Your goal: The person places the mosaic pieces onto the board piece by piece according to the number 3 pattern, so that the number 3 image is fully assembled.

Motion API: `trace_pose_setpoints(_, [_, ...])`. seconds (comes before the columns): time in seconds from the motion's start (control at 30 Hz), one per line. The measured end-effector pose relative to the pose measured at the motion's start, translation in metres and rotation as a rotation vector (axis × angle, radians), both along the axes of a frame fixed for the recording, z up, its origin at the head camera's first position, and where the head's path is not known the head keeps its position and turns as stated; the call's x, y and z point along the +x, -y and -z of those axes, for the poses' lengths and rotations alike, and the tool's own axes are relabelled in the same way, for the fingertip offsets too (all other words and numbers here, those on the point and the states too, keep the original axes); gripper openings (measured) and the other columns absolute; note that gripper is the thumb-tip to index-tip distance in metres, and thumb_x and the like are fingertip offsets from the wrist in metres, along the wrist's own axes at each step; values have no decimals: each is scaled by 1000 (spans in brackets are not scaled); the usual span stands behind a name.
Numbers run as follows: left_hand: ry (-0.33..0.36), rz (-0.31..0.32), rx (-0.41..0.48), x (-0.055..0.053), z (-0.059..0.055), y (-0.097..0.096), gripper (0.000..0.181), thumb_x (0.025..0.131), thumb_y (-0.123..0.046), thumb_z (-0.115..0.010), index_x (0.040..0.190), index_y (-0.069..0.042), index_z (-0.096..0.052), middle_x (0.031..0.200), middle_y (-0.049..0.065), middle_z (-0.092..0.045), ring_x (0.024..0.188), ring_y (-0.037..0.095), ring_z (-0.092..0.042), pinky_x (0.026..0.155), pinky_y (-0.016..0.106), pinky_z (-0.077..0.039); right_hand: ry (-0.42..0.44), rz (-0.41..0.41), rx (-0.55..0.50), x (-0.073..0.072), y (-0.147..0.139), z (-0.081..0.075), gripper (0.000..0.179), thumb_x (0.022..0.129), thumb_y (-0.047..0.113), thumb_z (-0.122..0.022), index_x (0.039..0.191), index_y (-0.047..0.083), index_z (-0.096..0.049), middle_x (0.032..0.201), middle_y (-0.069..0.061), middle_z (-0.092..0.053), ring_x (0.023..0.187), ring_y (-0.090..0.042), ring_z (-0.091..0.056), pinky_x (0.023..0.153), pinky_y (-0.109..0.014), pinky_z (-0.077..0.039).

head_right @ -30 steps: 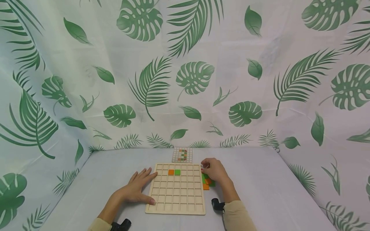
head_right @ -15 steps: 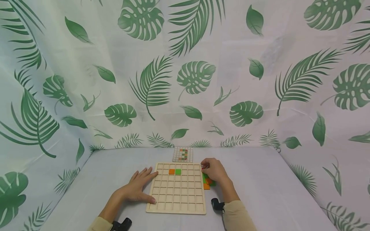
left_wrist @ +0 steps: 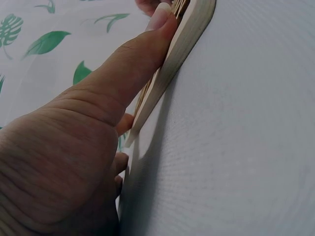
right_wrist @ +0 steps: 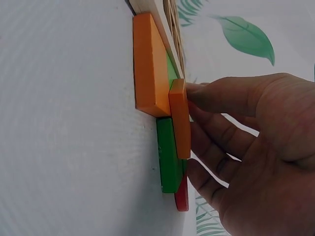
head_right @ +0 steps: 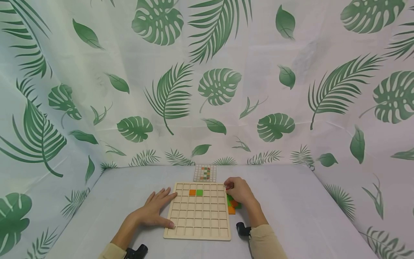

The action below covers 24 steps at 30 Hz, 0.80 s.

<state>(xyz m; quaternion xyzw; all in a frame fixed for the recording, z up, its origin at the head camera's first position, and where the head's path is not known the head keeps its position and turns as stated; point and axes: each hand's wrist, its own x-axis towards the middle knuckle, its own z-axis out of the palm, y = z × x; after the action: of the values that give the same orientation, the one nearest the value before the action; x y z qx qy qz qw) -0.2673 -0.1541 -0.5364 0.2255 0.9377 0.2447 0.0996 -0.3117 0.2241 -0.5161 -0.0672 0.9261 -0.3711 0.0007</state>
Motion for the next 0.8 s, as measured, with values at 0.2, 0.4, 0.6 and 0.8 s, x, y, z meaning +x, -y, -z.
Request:
trace_pose_setpoints(0.2, [11, -4, -4, 2, -1, 0, 120, 65, -78, -83, 163, -25, -37, 174, 15, -20, 163, 38, -11, 129, 66, 0, 6, 0, 13, 0, -1, 0, 18, 90, 1, -74, 108, 4, -75, 90, -3, -70, 81, -16, -61, 73, -32, -54])
trace_pose_setpoints(0.4, [13, -10, -8, 2, 0, 0, 120, 64, -78, -83, 162, -27, -38, 174, 13, -20, 163, 38, -10, 130, 65, 1, 19, -13, -5, 2, -3, -2, 23, 87, -5, -73, 109, 3, -75, 90, -5, -69, 80, -18, -60, 72, -33, -54])
trace_pose_setpoints(0.6, [12, -14, -3, 1, 0, -1, 120, 63, -79, -83, 162, -28, -39, 174, 13, -20, 163, 37, -10, 130, 65, 1, 43, -19, -3, 5, -3, -5, 23, 88, -4, -74, 110, 4, -75, 92, -4, -70, 82, -18, -59, 73, -31, -53])
trace_pose_setpoints(0.8, [7, -7, 0, 1, -1, -1, 120, 64, -77, -84, 162, -26, -39, 174, 13, -21, 163, 38, -11, 129, 66, 0, 58, -13, -16, 4, -4, -7, 23, 88, -4, -74, 109, 5, -75, 92, -6, -69, 83, -19, -58, 72, -31, -51])
